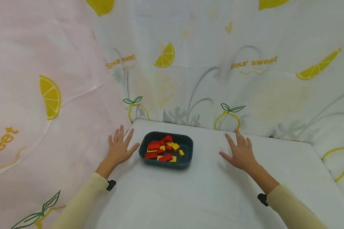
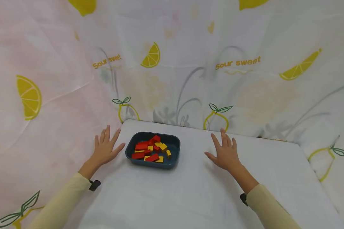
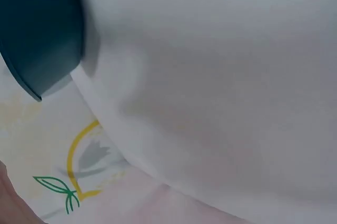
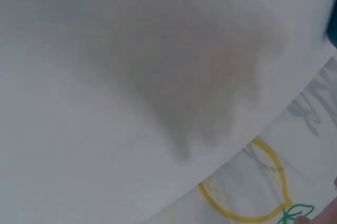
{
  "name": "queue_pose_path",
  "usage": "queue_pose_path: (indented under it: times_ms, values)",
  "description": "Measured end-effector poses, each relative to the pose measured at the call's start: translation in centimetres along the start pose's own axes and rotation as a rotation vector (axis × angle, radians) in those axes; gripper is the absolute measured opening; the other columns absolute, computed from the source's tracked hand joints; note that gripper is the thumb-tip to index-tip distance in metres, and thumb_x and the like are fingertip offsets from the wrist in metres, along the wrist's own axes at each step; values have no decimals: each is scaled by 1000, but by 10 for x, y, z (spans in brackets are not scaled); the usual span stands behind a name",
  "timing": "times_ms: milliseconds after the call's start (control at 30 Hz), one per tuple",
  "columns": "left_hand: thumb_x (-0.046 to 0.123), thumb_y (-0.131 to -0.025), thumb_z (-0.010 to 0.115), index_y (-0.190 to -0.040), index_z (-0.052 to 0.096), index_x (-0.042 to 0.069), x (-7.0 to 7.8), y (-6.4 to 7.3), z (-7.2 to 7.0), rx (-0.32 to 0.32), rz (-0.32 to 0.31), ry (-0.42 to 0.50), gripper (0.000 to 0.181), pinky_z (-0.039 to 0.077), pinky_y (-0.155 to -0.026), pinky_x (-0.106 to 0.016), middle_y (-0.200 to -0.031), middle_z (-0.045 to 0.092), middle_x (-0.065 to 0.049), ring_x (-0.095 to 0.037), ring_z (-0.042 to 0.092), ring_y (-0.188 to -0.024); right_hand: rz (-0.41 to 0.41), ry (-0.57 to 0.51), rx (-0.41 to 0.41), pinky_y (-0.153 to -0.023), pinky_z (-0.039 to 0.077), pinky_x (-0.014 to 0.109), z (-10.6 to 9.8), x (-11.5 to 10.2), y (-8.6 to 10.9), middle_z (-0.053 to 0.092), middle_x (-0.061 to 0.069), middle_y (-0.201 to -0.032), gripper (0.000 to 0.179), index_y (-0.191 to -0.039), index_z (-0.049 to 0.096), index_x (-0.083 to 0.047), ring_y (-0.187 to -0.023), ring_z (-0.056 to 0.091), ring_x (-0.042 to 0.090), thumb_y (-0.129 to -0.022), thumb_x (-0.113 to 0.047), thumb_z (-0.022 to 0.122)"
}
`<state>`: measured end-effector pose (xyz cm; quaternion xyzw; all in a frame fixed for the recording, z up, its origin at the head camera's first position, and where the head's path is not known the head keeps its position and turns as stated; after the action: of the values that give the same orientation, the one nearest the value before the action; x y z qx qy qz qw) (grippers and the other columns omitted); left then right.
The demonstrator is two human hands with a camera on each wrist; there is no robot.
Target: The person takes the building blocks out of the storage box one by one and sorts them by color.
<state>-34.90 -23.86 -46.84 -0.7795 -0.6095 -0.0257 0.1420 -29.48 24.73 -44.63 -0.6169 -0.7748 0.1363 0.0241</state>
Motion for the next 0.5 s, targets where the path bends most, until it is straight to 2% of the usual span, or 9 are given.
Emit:
queue_pose_path:
  times_ms: [133, 233, 367, 500]
  values:
    - [69, -93, 43, -161, 10, 23, 20, -13, 8, -38, 29, 9, 88, -6, -114, -72, -165, -11, -20, -47, 1, -150, -42, 13, 6, -112, 16, 71, 4, -16, -6, 10, 28, -161, 85, -152, 33, -10, -138, 29, 49, -87, -53, 67]
    - [71, -89, 49, -161, 10, 21, 36, -20, 18, -57, 78, 30, 95, -2, -115, -71, -166, -9, -18, -45, 2, -151, -88, 48, 24, -112, 18, 71, 5, -27, -6, 11, 27, -162, 85, -152, 35, -12, -140, 29, 46, -86, -54, 68]
    - [70, -88, 54, -160, 13, 19, 56, -28, 36, -90, 167, 73, 97, 7, -116, -71, -167, -3, -16, -44, 6, -151, -162, 94, 57, -113, 19, 69, 3, -42, -10, 13, 24, -162, 85, -153, 37, -14, -142, 29, 42, -86, -55, 69]
    - [69, -85, 59, -160, 15, 15, 66, -28, 53, -148, 210, 108, 102, 21, -113, -71, -167, 2, -15, -45, 11, -151, -204, 96, 44, -115, 19, 67, 4, -61, -19, 11, 23, -163, 85, -154, 35, -16, -143, 29, 41, -87, -58, 66]
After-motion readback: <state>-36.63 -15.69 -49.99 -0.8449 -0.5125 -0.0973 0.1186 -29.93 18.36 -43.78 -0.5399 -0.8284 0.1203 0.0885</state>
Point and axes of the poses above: each hand's wrist, its own y-axis away from the middle knuckle, its own z-axis out of the palm, x = y × z, the point moved 8 cm from there along -y, towards the middle knuckle
